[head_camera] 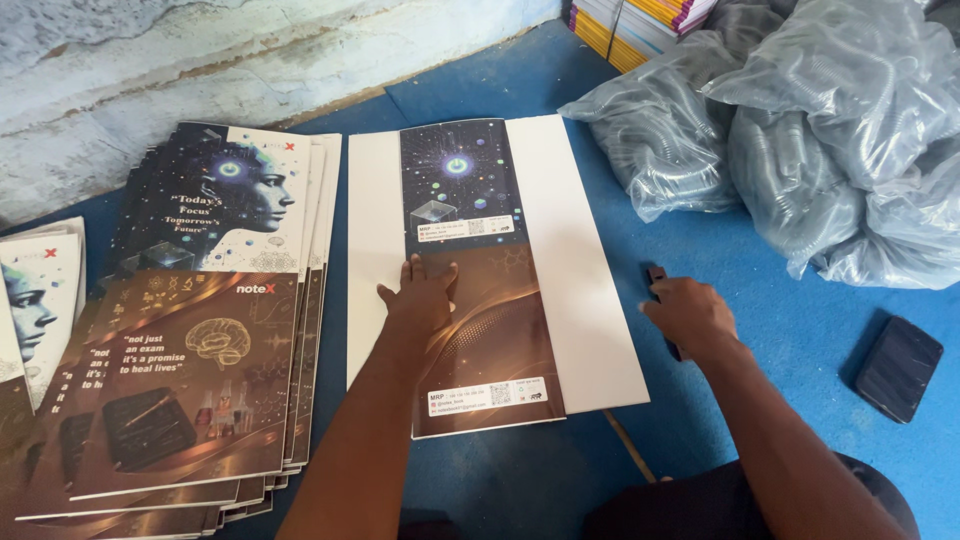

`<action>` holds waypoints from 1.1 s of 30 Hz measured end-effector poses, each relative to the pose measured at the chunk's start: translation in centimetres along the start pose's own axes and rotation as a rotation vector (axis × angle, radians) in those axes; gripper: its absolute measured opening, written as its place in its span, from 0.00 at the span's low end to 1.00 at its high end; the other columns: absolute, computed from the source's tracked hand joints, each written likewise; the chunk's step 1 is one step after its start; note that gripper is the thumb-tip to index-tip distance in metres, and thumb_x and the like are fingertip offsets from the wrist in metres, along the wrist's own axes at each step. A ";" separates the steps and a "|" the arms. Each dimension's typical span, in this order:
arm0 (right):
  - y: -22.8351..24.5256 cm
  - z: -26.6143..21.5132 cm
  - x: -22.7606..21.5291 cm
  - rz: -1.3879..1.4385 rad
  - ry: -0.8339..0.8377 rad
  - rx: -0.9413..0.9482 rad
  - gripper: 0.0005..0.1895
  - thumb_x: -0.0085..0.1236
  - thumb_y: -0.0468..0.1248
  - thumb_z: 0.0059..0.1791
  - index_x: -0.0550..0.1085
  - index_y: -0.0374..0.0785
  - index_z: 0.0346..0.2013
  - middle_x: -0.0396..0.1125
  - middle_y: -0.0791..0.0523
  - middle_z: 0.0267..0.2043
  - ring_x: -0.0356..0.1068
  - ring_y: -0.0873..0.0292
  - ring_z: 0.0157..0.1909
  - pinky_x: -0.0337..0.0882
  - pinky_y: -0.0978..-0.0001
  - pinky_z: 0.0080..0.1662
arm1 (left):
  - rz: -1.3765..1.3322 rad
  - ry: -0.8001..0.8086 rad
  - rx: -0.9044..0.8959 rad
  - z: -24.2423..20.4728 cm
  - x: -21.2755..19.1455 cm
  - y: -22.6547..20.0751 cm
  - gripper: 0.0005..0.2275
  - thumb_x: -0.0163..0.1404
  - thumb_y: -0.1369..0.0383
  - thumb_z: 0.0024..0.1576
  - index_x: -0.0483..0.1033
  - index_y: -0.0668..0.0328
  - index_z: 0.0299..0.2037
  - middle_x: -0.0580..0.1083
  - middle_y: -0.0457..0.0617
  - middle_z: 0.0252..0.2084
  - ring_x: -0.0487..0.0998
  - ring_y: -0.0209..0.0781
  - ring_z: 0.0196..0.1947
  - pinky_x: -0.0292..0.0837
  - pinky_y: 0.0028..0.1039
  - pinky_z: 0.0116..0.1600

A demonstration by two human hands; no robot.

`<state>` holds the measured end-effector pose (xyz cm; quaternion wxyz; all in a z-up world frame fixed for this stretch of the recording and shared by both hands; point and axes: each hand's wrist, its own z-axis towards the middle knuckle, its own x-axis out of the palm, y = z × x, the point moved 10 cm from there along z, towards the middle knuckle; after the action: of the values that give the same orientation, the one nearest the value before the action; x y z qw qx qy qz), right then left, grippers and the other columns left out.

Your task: The person folds printed covers over white paper sheets and uses a small rectangular tool to press the fold line. The person repeats this process for multiple units, stacking the finished notebooks to the left.

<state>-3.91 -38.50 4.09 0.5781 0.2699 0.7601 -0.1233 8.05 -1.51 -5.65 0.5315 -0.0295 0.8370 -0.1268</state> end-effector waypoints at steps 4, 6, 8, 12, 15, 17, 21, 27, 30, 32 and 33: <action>2.5 -0.2 0.6 0.200 -0.045 -0.193 0.26 0.66 0.48 0.46 0.78 0.42 0.56 0.74 0.48 0.53 0.75 0.51 0.54 0.74 0.57 0.56 | 0.002 0.066 -0.037 0.0 0.2 0.1 0.32 0.51 0.58 0.62 0.48 0.17 0.74 0.33 0.55 0.81 0.32 0.51 0.80 0.33 0.71 0.73; 4.0 -0.7 2.4 0.249 -0.002 -0.189 0.27 0.66 0.49 0.47 0.77 0.40 0.57 0.75 0.48 0.54 0.76 0.53 0.53 0.76 0.58 0.55 | 0.009 0.072 -0.039 0.0 0.2 0.1 0.32 0.50 0.58 0.62 0.47 0.16 0.74 0.32 0.53 0.81 0.31 0.48 0.81 0.33 0.70 0.73; 5.0 -1.6 4.5 0.304 0.101 -0.148 0.28 0.63 0.49 0.49 0.74 0.41 0.60 0.74 0.49 0.53 0.78 0.54 0.48 0.77 0.59 0.52 | 0.010 0.104 -0.045 0.0 0.4 0.1 0.32 0.49 0.58 0.63 0.45 0.16 0.74 0.30 0.52 0.81 0.30 0.48 0.81 0.32 0.69 0.73; 7.1 -2.7 6.6 0.403 0.205 -0.159 0.30 0.63 0.47 0.48 0.73 0.39 0.62 0.78 0.47 0.48 0.80 0.54 0.43 0.79 0.62 0.47 | 0.023 0.120 -0.044 -0.2 0.5 0.2 0.32 0.48 0.57 0.63 0.43 0.16 0.75 0.29 0.52 0.81 0.29 0.49 0.80 0.32 0.68 0.74; 8.0 -3.0 7.2 0.590 0.251 -0.174 0.33 0.65 0.45 0.46 0.71 0.35 0.63 0.76 0.46 0.49 0.79 0.56 0.45 0.80 0.67 0.46 | 0.017 0.095 -0.037 -0.2 0.4 0.2 0.31 0.48 0.57 0.64 0.45 0.16 0.75 0.30 0.52 0.81 0.30 0.49 0.81 0.32 0.69 0.74; 8.5 -2.9 7.6 0.633 0.298 -0.173 0.34 0.64 0.44 0.46 0.68 0.33 0.65 0.76 0.45 0.49 0.79 0.56 0.46 0.81 0.67 0.46 | 0.010 0.088 -0.033 0.0 0.4 0.1 0.32 0.49 0.57 0.63 0.45 0.17 0.75 0.30 0.53 0.81 0.30 0.49 0.80 0.33 0.70 0.73; 9.7 -3.2 8.7 0.630 0.341 -0.175 0.38 0.64 0.44 0.46 0.63 0.33 0.68 0.74 0.47 0.49 0.78 0.56 0.47 0.81 0.67 0.46 | -0.014 0.013 -0.001 -0.2 0.5 0.3 0.32 0.50 0.58 0.62 0.48 0.21 0.74 0.33 0.55 0.81 0.32 0.51 0.80 0.34 0.71 0.72; 10.0 -2.8 10.1 0.708 0.357 -0.152 0.38 0.63 0.42 0.46 0.63 0.31 0.67 0.73 0.45 0.49 0.78 0.53 0.47 0.80 0.67 0.48 | -0.039 -0.097 0.061 -0.7 0.2 0.3 0.30 0.51 0.58 0.61 0.53 0.25 0.73 0.38 0.58 0.80 0.35 0.52 0.80 0.35 0.73 0.71; 10.0 -2.2 10.8 0.917 0.416 -0.168 0.37 0.64 0.40 0.46 0.63 0.25 0.66 0.75 0.44 0.48 0.77 0.52 0.45 0.78 0.65 0.47 | -0.009 -0.132 0.065 -1.3 -0.2 -0.1 0.30 0.51 0.59 0.60 0.54 0.28 0.73 0.41 0.59 0.79 0.38 0.55 0.79 0.35 0.72 0.71; 10.3 -1.8 11.2 0.922 0.439 -0.188 0.36 0.63 0.39 0.46 0.64 0.25 0.65 0.76 0.47 0.46 0.76 0.55 0.44 0.76 0.66 0.46 | 0.020 -0.225 0.084 -2.1 -1.3 -0.8 0.29 0.54 0.59 0.57 0.60 0.35 0.70 0.48 0.62 0.76 0.45 0.58 0.76 0.40 0.70 0.69; 10.4 -1.7 11.4 0.924 0.450 -0.197 0.36 0.63 0.38 0.46 0.64 0.25 0.65 0.76 0.49 0.45 0.76 0.56 0.43 0.75 0.67 0.46 | 0.034 -0.271 0.095 -2.5 -1.8 -1.2 0.28 0.55 0.59 0.55 0.63 0.38 0.68 0.51 0.64 0.74 0.48 0.60 0.74 0.43 0.70 0.68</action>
<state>-1.63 -26.05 -4.91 0.4173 0.5412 0.6750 0.2780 6.49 -1.93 -2.75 0.6425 -0.0068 0.7510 -0.1523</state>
